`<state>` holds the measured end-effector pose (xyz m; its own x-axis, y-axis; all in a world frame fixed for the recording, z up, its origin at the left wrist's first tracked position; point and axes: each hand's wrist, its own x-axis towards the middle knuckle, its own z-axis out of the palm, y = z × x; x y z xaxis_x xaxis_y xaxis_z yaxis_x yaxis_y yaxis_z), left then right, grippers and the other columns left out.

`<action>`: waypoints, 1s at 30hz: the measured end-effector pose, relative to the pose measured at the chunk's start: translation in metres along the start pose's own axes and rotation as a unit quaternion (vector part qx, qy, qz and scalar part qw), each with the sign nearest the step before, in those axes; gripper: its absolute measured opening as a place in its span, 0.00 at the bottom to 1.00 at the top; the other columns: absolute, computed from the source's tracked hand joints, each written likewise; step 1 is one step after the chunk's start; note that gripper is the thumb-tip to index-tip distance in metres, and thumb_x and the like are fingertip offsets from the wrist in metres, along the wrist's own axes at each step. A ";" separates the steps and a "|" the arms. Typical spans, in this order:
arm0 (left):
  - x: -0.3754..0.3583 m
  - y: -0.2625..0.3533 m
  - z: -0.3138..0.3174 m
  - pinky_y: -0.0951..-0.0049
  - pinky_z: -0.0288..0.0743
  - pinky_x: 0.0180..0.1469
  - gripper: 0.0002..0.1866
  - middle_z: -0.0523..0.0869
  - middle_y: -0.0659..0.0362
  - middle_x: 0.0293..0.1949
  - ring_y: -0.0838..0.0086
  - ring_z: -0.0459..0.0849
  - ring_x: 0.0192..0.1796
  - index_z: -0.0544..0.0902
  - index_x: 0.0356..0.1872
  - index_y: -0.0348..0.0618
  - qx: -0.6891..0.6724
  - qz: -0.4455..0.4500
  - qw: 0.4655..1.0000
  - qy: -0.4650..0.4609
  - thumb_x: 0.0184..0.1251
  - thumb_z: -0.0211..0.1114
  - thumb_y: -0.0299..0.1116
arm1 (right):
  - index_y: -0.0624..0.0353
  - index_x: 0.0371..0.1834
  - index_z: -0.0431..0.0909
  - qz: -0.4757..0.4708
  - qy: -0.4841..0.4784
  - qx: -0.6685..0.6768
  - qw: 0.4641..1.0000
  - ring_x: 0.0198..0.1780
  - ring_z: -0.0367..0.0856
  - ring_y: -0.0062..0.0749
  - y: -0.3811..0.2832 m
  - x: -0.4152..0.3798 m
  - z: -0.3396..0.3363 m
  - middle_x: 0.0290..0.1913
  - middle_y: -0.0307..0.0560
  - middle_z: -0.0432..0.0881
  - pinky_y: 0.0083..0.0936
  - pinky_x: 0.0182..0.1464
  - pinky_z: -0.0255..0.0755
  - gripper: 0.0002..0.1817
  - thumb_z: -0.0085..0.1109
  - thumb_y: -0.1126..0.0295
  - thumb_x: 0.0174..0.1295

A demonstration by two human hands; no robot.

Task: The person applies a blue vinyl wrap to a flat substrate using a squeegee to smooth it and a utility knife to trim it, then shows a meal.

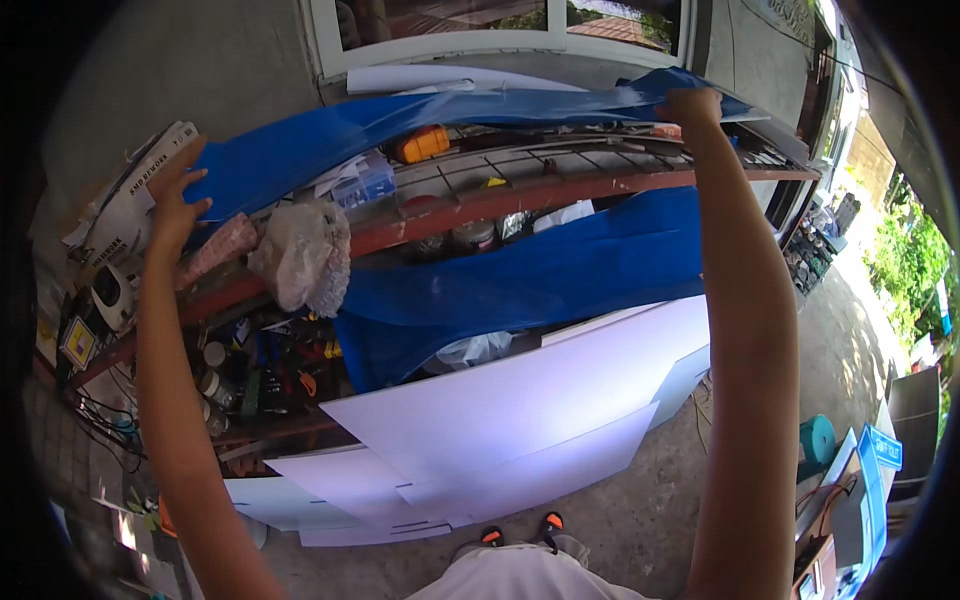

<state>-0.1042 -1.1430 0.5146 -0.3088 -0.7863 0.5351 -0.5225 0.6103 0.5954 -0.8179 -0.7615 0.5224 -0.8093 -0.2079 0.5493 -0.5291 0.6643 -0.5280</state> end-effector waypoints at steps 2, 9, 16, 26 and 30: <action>0.018 -0.033 0.001 0.63 0.82 0.61 0.29 0.82 0.46 0.65 0.61 0.83 0.63 0.80 0.70 0.45 0.051 0.020 0.998 -0.006 0.67 0.71 0.25 | 0.76 0.59 0.80 0.066 0.077 0.180 0.978 0.32 0.88 0.32 -0.049 -0.077 -0.049 0.36 0.59 0.89 0.28 0.36 0.82 0.27 0.73 0.67 0.61; -0.141 0.039 -0.015 0.67 0.83 0.54 0.25 0.86 0.43 0.56 0.58 0.86 0.59 0.78 0.65 0.33 0.118 0.180 0.856 0.469 0.77 0.68 0.41 | 0.64 0.50 0.82 -0.270 0.063 0.298 0.913 0.40 0.83 0.22 -0.054 -0.340 -0.034 0.39 0.44 0.86 0.22 0.45 0.76 0.08 0.63 0.76 0.71; -0.297 -0.009 0.170 0.62 0.79 0.59 0.17 0.85 0.48 0.58 0.58 0.86 0.53 0.76 0.65 0.36 -0.103 0.058 0.989 -0.084 0.80 0.58 0.26 | 0.60 0.39 0.84 -0.366 -0.176 0.236 0.883 0.38 0.83 0.43 -0.053 -0.465 0.039 0.34 0.45 0.85 0.37 0.42 0.78 0.07 0.70 0.81 0.59; -0.187 -0.045 0.238 0.62 0.67 0.76 0.32 0.68 0.51 0.79 0.59 0.75 0.75 0.57 0.85 0.53 -0.247 -0.052 0.934 -0.251 0.84 0.54 0.28 | 0.61 0.49 0.87 -0.482 -0.241 0.204 0.818 0.52 0.81 0.39 -0.111 -0.484 0.091 0.45 0.46 0.88 0.36 0.55 0.77 0.16 0.65 0.80 0.57; -0.191 -0.047 0.244 0.62 0.68 0.75 0.35 0.67 0.45 0.79 0.60 0.75 0.75 0.53 0.86 0.54 -0.240 -0.030 0.946 -0.218 0.84 0.56 0.29 | 0.63 0.47 0.87 -0.577 -0.110 0.081 0.805 0.51 0.81 0.39 -0.145 -0.484 0.126 0.46 0.49 0.87 0.33 0.57 0.77 0.14 0.64 0.76 0.58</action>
<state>-0.2147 -1.0449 0.2387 -0.6421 -0.7226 0.2560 -0.1608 0.4535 0.8766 -0.3814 -0.8480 0.2513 0.2297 -0.7536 0.6159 -0.9729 -0.1615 0.1654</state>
